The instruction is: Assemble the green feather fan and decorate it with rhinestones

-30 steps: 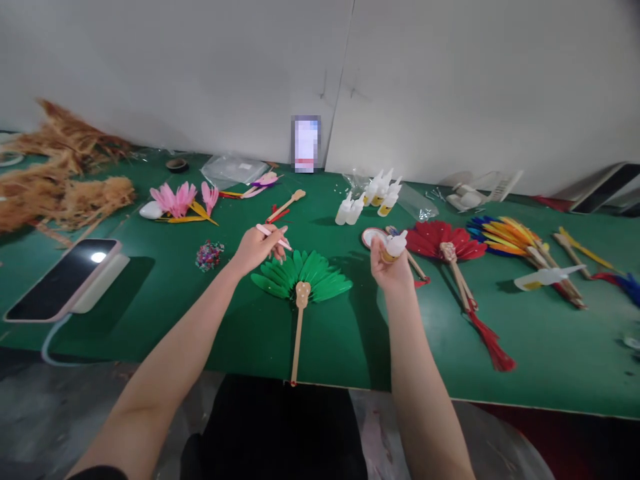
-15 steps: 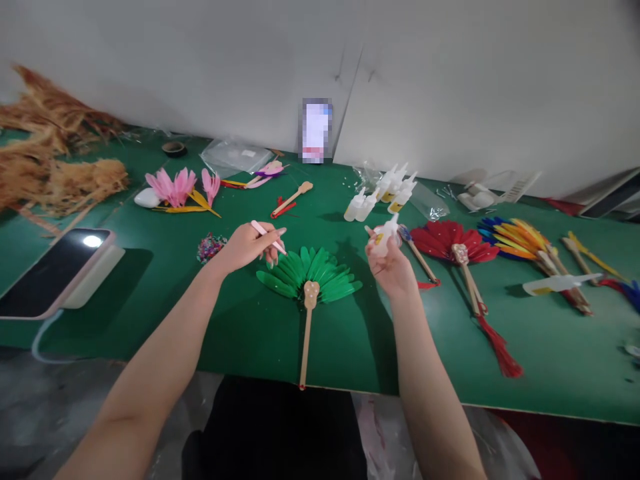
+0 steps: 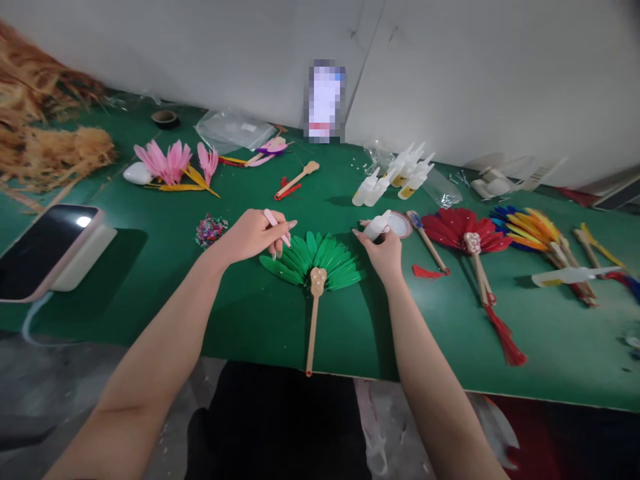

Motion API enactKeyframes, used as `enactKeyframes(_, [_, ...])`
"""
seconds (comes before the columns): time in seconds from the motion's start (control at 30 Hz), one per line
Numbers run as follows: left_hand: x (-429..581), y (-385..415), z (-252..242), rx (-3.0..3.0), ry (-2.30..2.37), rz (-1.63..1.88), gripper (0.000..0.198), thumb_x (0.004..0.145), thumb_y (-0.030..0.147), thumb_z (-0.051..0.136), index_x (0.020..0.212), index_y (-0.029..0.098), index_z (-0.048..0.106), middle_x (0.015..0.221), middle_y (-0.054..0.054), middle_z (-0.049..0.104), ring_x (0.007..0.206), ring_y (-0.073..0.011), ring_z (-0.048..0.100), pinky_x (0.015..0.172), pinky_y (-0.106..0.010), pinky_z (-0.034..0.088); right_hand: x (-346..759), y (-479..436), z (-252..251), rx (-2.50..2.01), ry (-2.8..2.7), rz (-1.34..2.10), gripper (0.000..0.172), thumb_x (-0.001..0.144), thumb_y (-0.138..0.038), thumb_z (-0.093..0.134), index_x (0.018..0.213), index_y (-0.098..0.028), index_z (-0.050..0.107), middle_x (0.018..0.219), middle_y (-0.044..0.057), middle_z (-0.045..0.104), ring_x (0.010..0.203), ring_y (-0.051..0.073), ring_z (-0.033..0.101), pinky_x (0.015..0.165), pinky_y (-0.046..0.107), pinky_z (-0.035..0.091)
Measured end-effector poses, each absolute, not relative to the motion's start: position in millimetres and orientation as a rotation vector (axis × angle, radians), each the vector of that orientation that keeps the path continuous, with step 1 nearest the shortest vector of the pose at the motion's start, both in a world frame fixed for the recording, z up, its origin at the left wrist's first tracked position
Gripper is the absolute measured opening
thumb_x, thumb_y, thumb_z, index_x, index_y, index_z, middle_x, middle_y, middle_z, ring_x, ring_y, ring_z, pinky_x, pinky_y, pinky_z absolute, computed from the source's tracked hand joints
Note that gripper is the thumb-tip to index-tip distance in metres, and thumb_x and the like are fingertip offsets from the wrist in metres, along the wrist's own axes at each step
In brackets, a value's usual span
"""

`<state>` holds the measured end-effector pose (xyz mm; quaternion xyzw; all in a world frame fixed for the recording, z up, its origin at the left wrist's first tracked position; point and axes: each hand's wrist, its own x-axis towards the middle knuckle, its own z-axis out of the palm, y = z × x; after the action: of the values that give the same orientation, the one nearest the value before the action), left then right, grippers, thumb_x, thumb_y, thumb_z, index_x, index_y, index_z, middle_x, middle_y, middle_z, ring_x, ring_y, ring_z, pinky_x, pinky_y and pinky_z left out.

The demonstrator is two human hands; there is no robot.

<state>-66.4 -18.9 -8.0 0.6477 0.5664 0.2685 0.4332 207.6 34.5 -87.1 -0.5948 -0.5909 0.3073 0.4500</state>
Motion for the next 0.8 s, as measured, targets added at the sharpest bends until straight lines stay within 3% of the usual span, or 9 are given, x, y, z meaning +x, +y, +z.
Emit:
enactKeyframes(0.23, [-67, -19, -7, 1.628, 1.375, 0.686, 0.031, 0.09, 0.035, 0.054, 0.066, 0.015, 0.06, 0.057, -0.003, 0.066, 0.048, -0.0104, 0.063, 0.047, -0.018, 0.047, 209, 32, -87, -1.523, -1.471, 0.664, 0.057, 0.061, -0.043, 0.08, 0.106, -0.012, 0.067, 0.102, 0.016, 0.072, 0.095, 0.03, 0.065, 0.089, 0.046, 0.048])
enactKeyframes(0.4, [-62, -21, -7, 1.638, 1.37, 0.736, 0.031, 0.09, 0.033, 0.055, 0.065, 0.015, 0.061, 0.056, -0.003, 0.066, 0.046, -0.0094, 0.061, 0.045, -0.018, 0.045, 212, 31, -94, -1.495, -1.441, 0.69, 0.081, 0.057, -0.046, 0.082, 0.125, -0.017, 0.05, 0.107, 0.013, 0.069, 0.098, 0.028, 0.065, 0.088, 0.047, 0.05])
enactKeyframes(0.53, [-57, -20, -10, 1.625, 1.382, 0.772, 0.034, 0.09, 0.038, 0.056, 0.066, 0.015, 0.062, 0.055, -0.003, 0.066, 0.047, -0.0095, 0.061, 0.046, -0.018, 0.046, 213, 32, -94, -1.38, -1.363, 0.623, 0.086, 0.058, -0.048, 0.08, 0.129, -0.022, 0.04, 0.116, 0.011, 0.059, 0.104, 0.025, 0.062, 0.092, 0.045, 0.049])
enactKeyframes(0.67, [-56, -20, -10, 1.624, 1.412, 0.867, 0.034, 0.09, 0.038, 0.056, 0.068, 0.014, 0.063, 0.054, -0.002, 0.066, 0.047, -0.0093, 0.061, 0.046, -0.017, 0.046, 209, 24, -77, -1.247, -1.274, 0.437, 0.073, 0.066, -0.05, 0.075, 0.124, -0.024, 0.038, 0.113, 0.01, 0.053, 0.1, 0.023, 0.06, 0.084, 0.043, 0.051])
enactKeyframes(0.8, [-54, -20, -13, 1.627, 1.408, 0.96, 0.034, 0.092, 0.036, 0.054, 0.069, 0.014, 0.064, 0.054, -0.002, 0.066, 0.046, -0.0092, 0.061, 0.046, -0.017, 0.046, 201, 7, -55, -1.218, -1.254, 0.044, 0.036, 0.085, -0.044, 0.062, 0.111, -0.025, 0.046, 0.095, 0.006, 0.051, 0.081, 0.021, 0.054, 0.069, 0.039, 0.048])
